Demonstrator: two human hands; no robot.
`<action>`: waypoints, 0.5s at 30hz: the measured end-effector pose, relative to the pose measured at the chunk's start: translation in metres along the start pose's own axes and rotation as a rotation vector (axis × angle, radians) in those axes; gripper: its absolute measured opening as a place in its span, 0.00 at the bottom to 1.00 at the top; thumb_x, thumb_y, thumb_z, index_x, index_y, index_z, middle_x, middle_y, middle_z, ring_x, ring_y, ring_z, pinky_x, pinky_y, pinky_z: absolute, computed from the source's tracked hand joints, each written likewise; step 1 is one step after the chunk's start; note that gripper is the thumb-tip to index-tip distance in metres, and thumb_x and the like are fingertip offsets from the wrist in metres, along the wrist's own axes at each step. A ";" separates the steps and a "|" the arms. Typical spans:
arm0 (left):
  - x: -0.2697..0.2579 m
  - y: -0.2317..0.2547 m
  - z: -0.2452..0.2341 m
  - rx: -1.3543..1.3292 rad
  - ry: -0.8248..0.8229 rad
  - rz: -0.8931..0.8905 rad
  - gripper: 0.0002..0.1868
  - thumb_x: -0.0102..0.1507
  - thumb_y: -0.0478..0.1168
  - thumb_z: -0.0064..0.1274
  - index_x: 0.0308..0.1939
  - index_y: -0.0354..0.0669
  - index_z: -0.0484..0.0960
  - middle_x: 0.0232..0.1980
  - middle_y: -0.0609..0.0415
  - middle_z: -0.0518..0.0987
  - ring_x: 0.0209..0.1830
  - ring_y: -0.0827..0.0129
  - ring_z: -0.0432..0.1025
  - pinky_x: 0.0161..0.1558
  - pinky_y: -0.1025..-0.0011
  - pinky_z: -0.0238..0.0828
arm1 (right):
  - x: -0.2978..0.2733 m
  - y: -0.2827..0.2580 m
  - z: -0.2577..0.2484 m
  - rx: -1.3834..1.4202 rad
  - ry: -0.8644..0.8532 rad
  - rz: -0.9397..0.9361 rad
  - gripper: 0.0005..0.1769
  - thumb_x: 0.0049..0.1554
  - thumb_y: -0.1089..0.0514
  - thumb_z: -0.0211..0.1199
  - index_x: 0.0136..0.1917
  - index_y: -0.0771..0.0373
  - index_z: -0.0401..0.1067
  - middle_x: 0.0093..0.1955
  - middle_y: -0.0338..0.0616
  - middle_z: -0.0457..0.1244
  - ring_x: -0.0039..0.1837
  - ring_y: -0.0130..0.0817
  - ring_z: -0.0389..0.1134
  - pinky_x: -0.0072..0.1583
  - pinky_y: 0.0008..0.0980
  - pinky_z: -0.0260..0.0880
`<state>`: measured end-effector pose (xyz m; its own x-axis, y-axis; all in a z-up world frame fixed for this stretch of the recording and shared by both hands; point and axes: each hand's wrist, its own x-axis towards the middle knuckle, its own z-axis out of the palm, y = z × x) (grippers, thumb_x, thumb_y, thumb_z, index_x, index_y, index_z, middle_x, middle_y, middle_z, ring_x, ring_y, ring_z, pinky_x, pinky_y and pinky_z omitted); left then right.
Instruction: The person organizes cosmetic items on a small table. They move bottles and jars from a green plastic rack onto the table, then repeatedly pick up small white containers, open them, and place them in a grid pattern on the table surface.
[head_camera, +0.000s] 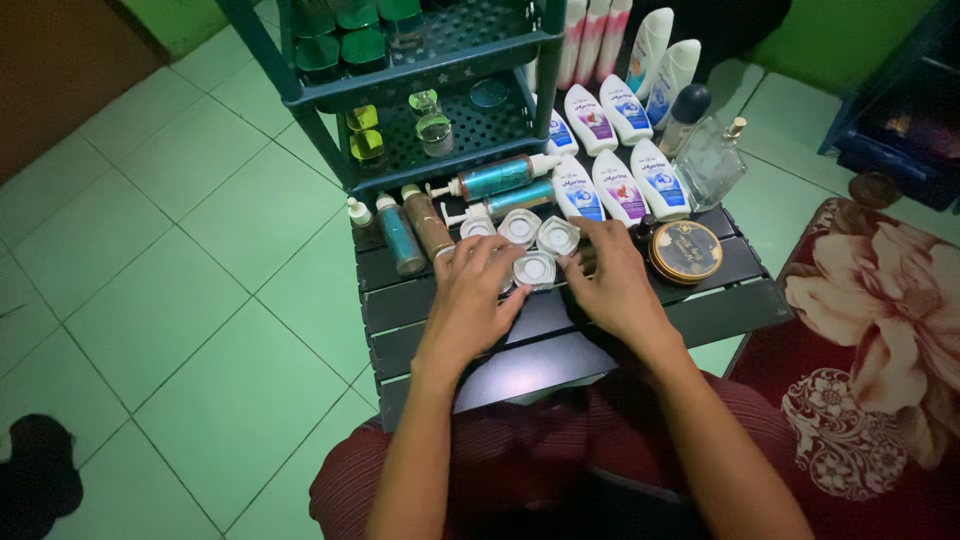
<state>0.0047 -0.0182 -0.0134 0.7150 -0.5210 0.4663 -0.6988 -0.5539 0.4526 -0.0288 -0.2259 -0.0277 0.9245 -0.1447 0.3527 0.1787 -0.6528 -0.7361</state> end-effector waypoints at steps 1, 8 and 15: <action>0.000 0.000 0.002 0.009 0.004 0.002 0.23 0.58 0.44 0.64 0.56 0.44 0.80 0.59 0.50 0.75 0.65 0.54 0.65 0.65 0.49 0.56 | 0.000 -0.001 0.000 0.011 0.006 0.005 0.27 0.55 0.64 0.66 0.68 0.66 0.67 0.57 0.55 0.61 0.47 0.36 0.71 0.49 0.34 0.73; 0.000 0.002 0.008 0.104 0.051 -0.001 0.21 0.59 0.45 0.63 0.55 0.44 0.81 0.58 0.52 0.76 0.65 0.55 0.65 0.64 0.48 0.53 | 0.000 -0.001 0.003 0.007 0.015 0.023 0.24 0.56 0.64 0.67 0.65 0.64 0.67 0.53 0.53 0.62 0.46 0.36 0.71 0.48 0.35 0.73; -0.002 0.002 0.005 0.089 0.054 -0.013 0.22 0.60 0.44 0.60 0.57 0.43 0.80 0.60 0.49 0.75 0.66 0.53 0.64 0.64 0.48 0.53 | -0.002 -0.006 0.003 -0.055 0.080 -0.019 0.23 0.56 0.62 0.68 0.64 0.65 0.69 0.53 0.55 0.62 0.50 0.48 0.70 0.51 0.42 0.71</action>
<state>0.0020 -0.0219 -0.0171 0.7198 -0.4792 0.5023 -0.6832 -0.6170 0.3905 -0.0312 -0.2200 -0.0260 0.8909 -0.1895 0.4127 0.1748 -0.6957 -0.6967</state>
